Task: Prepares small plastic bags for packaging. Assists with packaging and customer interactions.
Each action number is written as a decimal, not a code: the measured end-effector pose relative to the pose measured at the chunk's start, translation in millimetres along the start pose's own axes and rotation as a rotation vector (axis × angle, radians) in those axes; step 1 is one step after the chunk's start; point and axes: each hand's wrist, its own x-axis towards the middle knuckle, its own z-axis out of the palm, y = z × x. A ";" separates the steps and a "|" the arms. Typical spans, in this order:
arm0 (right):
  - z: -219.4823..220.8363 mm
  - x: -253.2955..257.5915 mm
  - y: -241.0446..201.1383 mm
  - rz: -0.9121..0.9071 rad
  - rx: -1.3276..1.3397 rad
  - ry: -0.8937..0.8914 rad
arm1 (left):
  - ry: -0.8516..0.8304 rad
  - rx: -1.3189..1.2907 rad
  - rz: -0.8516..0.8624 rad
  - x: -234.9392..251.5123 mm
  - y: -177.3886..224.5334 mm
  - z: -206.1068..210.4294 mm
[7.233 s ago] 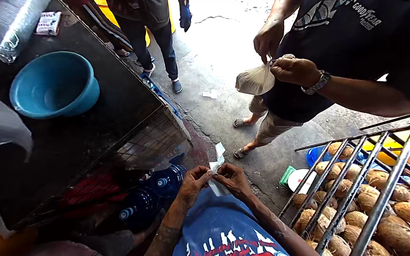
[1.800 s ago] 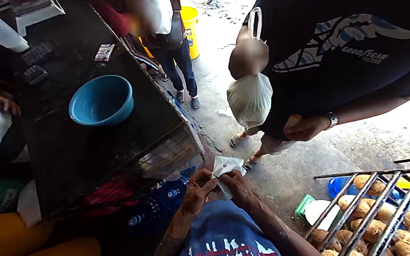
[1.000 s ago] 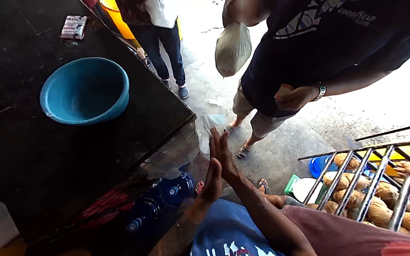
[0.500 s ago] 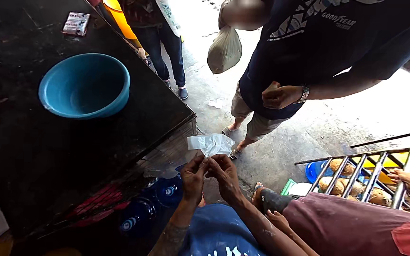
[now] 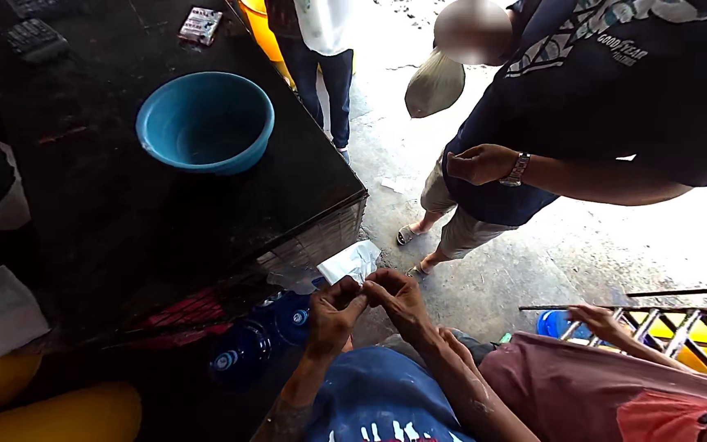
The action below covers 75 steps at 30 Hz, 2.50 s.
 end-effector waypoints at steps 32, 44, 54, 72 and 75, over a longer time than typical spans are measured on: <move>-0.9 -22.6 13.8 -0.140 -0.172 0.205 | -0.080 -0.071 -0.423 11.6 7.4 1.7; -37.5 -26.6 -1.2 -0.232 -0.295 0.600 | -0.291 -0.095 -0.509 48.0 8.6 69.6; -75.4 -18.0 -9.1 -0.165 -0.168 0.832 | -0.449 0.000 -0.549 80.9 0.6 128.0; -82.4 -44.7 20.6 -0.072 0.022 0.965 | -0.495 0.100 -0.628 118.1 -28.1 155.3; -84.9 -71.9 33.3 0.002 -0.032 0.958 | -0.382 0.111 -0.645 120.1 -40.9 133.6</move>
